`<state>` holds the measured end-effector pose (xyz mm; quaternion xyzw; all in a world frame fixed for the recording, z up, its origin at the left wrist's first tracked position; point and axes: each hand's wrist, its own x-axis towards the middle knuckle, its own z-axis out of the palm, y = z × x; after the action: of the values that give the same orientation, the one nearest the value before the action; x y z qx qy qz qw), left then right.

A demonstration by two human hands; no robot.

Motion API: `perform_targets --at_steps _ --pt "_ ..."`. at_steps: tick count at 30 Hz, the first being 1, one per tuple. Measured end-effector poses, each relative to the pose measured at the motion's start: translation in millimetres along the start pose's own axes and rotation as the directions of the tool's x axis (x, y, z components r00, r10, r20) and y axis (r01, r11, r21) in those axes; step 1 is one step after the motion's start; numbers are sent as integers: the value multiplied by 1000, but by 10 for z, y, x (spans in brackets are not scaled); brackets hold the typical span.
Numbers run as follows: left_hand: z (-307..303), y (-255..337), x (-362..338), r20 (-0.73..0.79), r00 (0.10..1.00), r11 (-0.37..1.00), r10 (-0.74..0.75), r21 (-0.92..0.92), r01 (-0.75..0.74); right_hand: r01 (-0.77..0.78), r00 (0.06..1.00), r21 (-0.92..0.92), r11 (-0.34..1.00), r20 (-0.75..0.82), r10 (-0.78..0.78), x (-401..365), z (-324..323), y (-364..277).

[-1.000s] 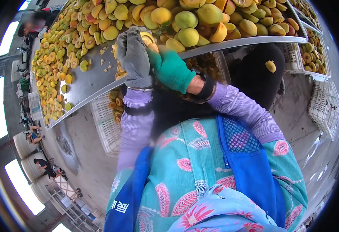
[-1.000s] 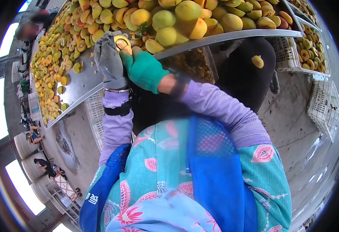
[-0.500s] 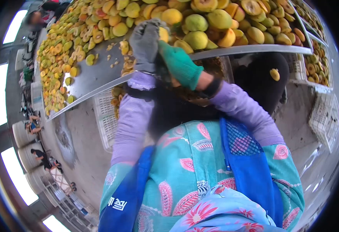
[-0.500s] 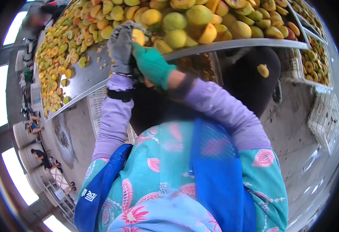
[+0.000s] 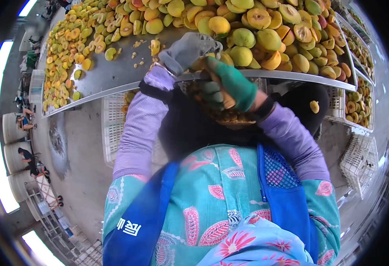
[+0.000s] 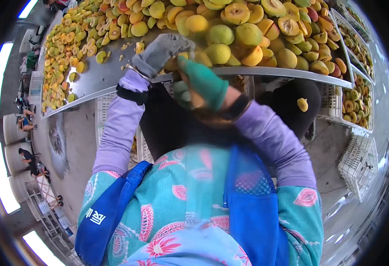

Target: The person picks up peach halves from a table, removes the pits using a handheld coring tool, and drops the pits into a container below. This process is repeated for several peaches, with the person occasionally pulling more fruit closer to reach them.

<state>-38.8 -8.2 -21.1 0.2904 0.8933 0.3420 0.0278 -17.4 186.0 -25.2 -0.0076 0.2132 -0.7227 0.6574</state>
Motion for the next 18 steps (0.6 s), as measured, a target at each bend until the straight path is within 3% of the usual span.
perform_targets --at_steps 3,4,5,6,7,8,11,12,15,16,18 --pt "-104 40 65 -37 997 956 62 -284 -70 232 971 89 969 -74 -226 128 289 261" --pt "29 -30 83 -393 857 938 334 233 -258 345 911 -37 938 -227 -344 157 377 233" --pt "200 -77 68 -557 828 988 70 -78 -136 289 916 -95 952 -261 -305 141 370 209" --pt "347 117 72 -616 753 916 -232 -399 -44 228 917 -150 962 -299 -264 122 327 157" --pt "297 248 99 -510 742 815 -436 -573 84 164 912 -217 962 -338 -232 100 264 64" --pt "250 378 123 -377 692 666 -616 -719 201 138 970 -129 982 -181 -160 56 172 -4" --pt "195 154 59 -210 897 290 -388 -952 -97 220 974 49 974 -66 -217 114 198 131" --pt "201 121 43 -327 902 454 -283 -874 -174 255 962 14 967 -101 -252 115 257 150" --pt "450 360 102 -397 625 309 -672 -918 -250 132 871 -454 881 -372 -322 39 209 24" --pt "526 300 131 -394 520 351 -758 -918 -183 121 908 -628 769 -242 -341 21 -3 -67" --pt "536 205 51 -573 664 754 -480 -657 -22 125 805 -869 478 -193 -561 52 -244 -87"
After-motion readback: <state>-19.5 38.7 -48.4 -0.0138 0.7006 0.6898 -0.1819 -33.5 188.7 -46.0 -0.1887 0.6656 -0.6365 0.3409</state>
